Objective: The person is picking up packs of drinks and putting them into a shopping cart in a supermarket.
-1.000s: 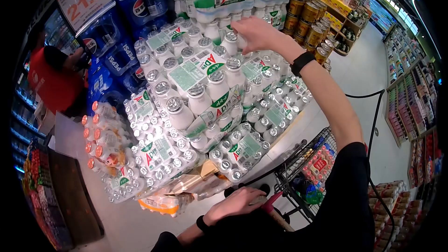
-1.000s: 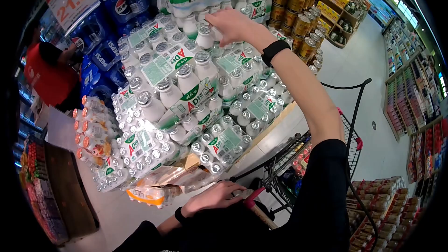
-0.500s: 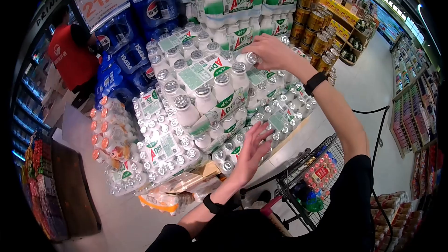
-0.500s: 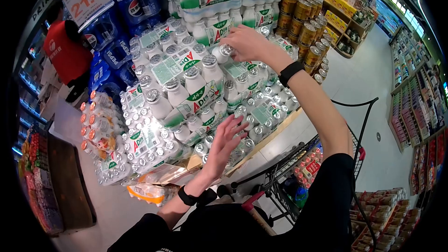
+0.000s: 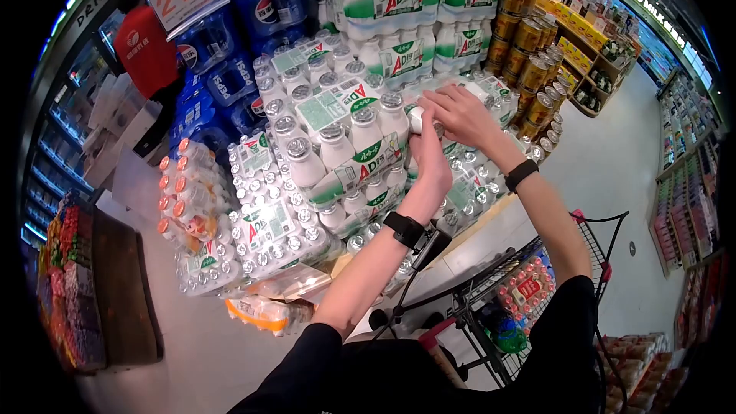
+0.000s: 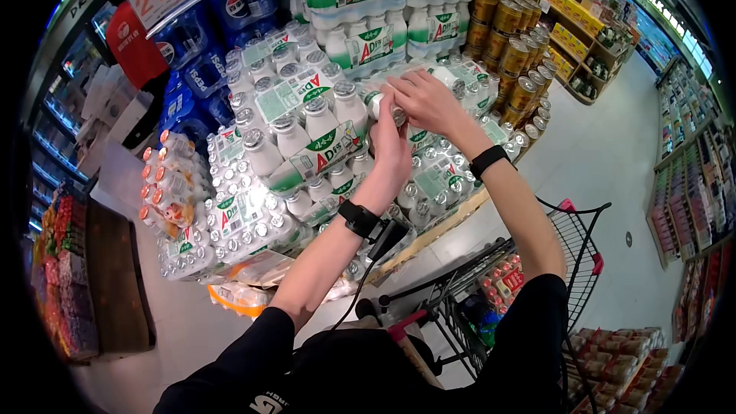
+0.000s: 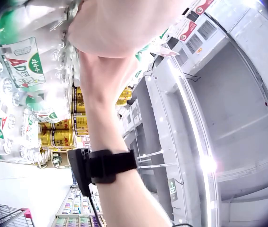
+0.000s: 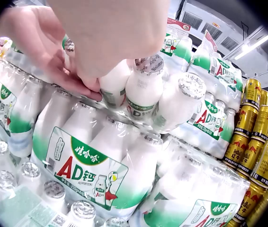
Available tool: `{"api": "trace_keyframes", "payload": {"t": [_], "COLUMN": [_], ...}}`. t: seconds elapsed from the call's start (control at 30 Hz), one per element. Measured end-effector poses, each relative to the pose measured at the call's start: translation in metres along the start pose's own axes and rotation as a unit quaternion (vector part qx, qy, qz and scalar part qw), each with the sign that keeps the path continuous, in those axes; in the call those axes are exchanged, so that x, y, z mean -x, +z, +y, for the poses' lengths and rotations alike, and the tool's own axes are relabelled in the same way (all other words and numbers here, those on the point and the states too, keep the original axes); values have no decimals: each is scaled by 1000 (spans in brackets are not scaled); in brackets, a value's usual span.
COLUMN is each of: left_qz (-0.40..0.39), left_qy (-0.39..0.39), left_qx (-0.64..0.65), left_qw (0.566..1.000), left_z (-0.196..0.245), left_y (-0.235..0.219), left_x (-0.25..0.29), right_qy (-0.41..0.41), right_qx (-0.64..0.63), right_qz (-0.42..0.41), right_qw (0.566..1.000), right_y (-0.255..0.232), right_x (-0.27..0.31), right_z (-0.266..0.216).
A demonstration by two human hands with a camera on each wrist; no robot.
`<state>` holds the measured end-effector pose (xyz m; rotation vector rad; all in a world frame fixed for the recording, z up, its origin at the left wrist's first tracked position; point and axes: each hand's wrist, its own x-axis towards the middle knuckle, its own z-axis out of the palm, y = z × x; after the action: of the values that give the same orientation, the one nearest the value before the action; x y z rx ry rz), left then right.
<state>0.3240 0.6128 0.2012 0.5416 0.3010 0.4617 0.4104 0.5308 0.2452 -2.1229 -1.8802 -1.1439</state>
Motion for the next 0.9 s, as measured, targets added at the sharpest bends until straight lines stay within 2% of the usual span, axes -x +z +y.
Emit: {"api": "trace_keyframes", "payload": {"t": [0.07, 0.17, 0.3, 0.33, 0.37, 0.43, 0.47, 0.5, 0.57, 0.67, 0.77, 0.8, 0.9], "left_qz": [55, 85, 54, 56, 46, 28, 42, 52, 71, 33, 17, 18, -28], "left_qy": [-16, -69, -58, -62, -53, -35, -39, -37, -37, 23, 80, 98, 134], "left_qx": [10, -1, -15, -11, -24, -47, -53, -78, -129, -144, -185, -202, -233], "left_qw": [998, 994, 997, 996, 997, 998, 997, 995, 988, 989, 979, 974, 963], "left_z": [1, 7, -8, -11, -13, -6, -3, -2, -3, -10, -16, -16, -18], "left_y": [7, 11, 6, 5, 1, 3, 6, 6, 3, -1, 1, 1, -7], "left_x": [-2, -11, -31, -35, -37, -32, -27, -28, -30, -26, -18, -15, -4], "right_qy": [3, 41, 101, 115, 138, 180, 233, 326, 501, 585, 642, 650, 692], "right_qx": [15, 7, -51, -65, -66, -70, -95, -142, -228, -284, -314, -300, -322], "right_qz": [-5, -5, 27, 3, 14, 35, 39, 66, 117, 35, 62, 41, 61], "right_qw": [1000, 999, 993, 991, 988, 981, 967, 932, 827, 759, 697, 697, 643], "right_y": [4, 8, -1, -9, -11, -15, -3, 7, 21, 25, 43, 37, 20], "right_x": [7, 18, 26, 29, 34, 45, 57, 62, 68, 74, 81, 78, 77], "right_z": [-1, -8, -17, -17, -16, -12, -1, 8, 22, 38, 51, 50, 36]}}
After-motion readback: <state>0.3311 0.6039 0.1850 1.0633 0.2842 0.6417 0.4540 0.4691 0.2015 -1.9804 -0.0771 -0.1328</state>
